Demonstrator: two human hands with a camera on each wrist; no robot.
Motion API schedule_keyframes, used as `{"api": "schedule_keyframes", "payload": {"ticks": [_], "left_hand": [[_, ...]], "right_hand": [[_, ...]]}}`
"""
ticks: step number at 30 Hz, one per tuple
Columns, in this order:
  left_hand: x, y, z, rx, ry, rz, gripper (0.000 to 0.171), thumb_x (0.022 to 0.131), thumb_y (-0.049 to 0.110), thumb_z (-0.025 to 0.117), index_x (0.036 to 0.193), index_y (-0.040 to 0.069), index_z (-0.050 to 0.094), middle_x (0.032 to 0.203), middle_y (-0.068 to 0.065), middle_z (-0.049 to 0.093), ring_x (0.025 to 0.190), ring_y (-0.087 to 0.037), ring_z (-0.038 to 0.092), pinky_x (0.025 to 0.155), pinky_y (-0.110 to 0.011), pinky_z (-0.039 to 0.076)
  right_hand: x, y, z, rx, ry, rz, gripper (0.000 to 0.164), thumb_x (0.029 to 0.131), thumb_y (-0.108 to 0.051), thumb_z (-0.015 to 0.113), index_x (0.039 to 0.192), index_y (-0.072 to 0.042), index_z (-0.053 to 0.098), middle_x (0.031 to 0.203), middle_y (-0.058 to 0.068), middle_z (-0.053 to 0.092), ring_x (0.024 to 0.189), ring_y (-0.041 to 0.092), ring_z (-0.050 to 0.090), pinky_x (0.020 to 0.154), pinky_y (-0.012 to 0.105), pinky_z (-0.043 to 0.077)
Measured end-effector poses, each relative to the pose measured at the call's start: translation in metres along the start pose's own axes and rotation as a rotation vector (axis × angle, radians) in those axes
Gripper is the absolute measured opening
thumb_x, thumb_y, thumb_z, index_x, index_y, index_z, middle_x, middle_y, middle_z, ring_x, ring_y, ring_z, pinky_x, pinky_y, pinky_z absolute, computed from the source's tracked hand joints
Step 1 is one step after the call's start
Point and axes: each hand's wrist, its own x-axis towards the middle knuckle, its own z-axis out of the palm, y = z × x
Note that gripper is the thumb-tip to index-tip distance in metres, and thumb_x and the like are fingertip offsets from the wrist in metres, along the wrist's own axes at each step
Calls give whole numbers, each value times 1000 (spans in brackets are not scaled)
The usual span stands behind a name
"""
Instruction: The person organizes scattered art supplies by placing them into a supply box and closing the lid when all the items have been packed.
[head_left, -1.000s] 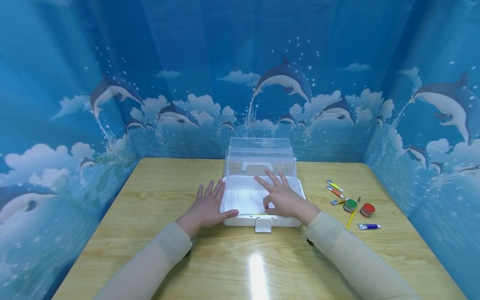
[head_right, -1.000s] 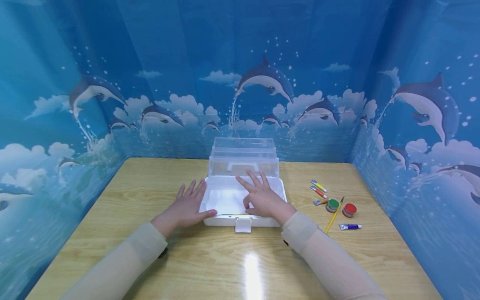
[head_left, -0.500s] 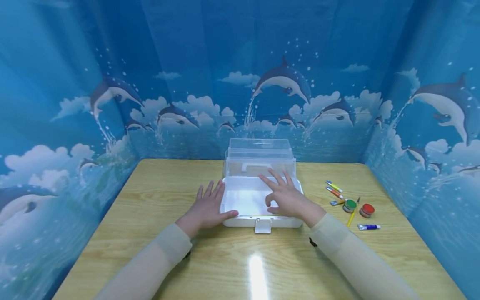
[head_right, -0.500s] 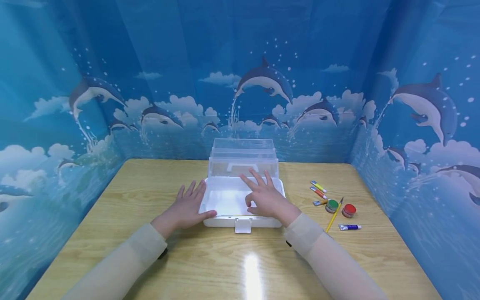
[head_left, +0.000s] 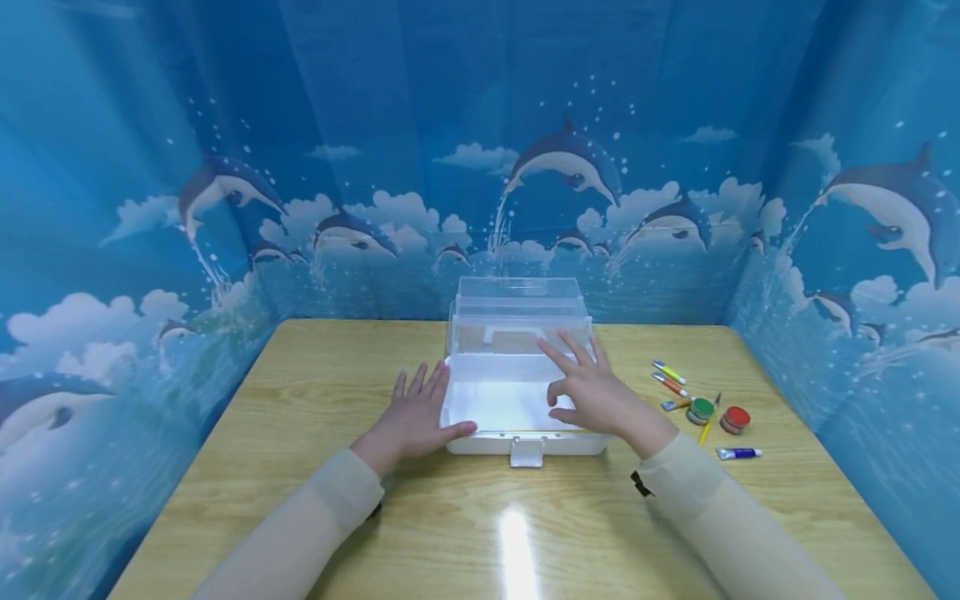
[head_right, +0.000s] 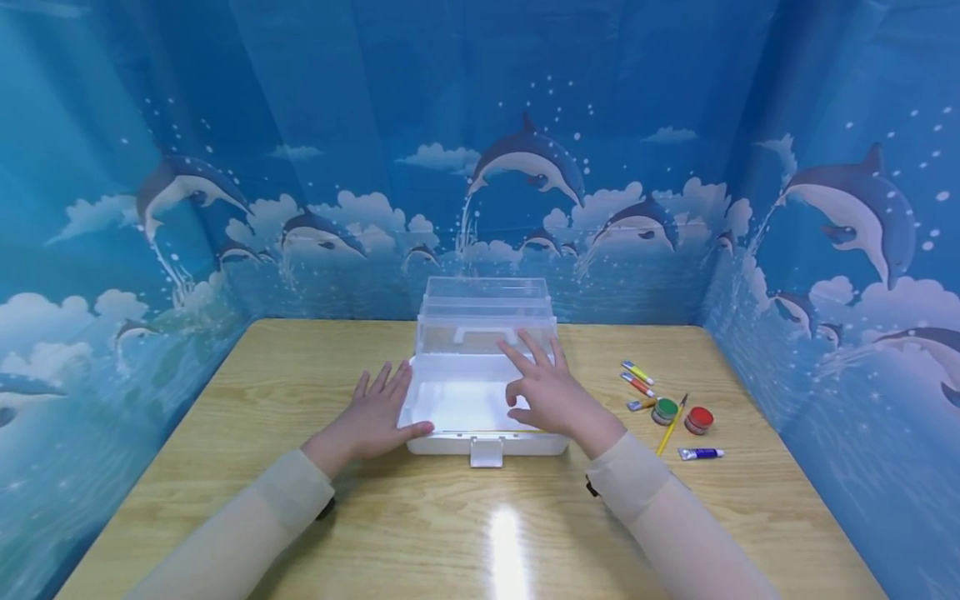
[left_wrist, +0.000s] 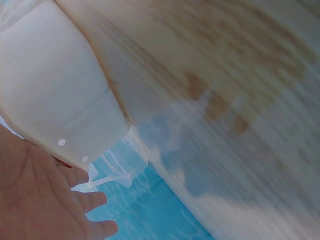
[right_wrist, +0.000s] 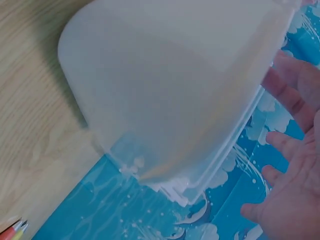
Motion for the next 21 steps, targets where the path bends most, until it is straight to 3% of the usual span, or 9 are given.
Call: {"api": "schedule_keyframes", "payload": {"ticks": [21], "left_hand": [[3,-2,4,-15,5,-16,110,88,82,39,160,9,0,168,-7,-2,153,-34,-5,119,-57,-9]], "right_hand": [[-31,21,-16,53,97,100,14,82,-30,84,78,-33,71,165,14,21,151,45,0,110,76,-1]]}}
